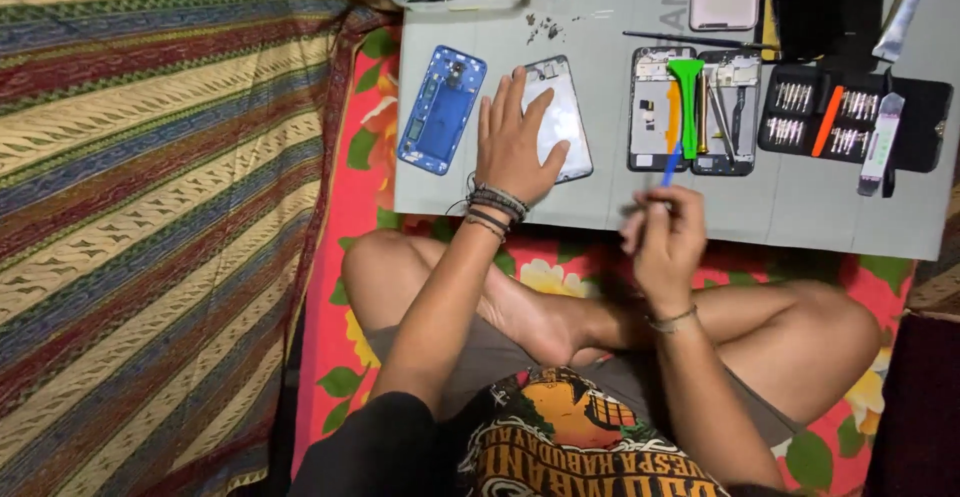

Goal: Disassembling and repairing smartphone components using various hand tools on a repair bench.

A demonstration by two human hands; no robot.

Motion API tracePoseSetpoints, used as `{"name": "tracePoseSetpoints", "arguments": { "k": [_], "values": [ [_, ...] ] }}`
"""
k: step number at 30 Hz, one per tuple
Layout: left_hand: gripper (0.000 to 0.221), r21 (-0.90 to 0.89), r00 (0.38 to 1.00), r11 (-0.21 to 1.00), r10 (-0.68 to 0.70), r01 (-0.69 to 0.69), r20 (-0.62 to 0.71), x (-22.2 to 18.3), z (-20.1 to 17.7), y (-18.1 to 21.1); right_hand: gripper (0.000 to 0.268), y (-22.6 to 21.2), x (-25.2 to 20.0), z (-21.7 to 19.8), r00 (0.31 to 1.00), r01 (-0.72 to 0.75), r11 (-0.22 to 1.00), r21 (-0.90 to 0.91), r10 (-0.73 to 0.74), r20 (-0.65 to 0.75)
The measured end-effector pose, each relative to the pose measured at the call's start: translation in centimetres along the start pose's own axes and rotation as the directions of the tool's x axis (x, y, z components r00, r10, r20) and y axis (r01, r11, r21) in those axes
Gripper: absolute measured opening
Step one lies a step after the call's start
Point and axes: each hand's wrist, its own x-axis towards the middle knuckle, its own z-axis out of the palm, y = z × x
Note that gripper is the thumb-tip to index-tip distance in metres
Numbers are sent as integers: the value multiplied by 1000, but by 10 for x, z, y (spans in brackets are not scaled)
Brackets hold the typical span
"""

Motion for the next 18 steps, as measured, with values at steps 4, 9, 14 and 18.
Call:
{"name": "tracePoseSetpoints", "arguments": {
  "k": [4,9,14,18],
  "values": [
    [63,43,1000,999,-20,20,2,2,4,-2,36,-26,27,32,979,-124,982,142,97,181],
    [64,63,999,998,-28,27,20,1,-2,0,38,-17,67,57,945,242,951,-190,-187,268],
    [64,50,999,998,-28,27,20,3,-3,-3,19,-8,78,63,902,409,839,-360,-313,296],
    [65,76,999,997,-34,31,34,0,0,-4,26,2,72,62,826,564,700,-439,-462,324]
  ]
}}
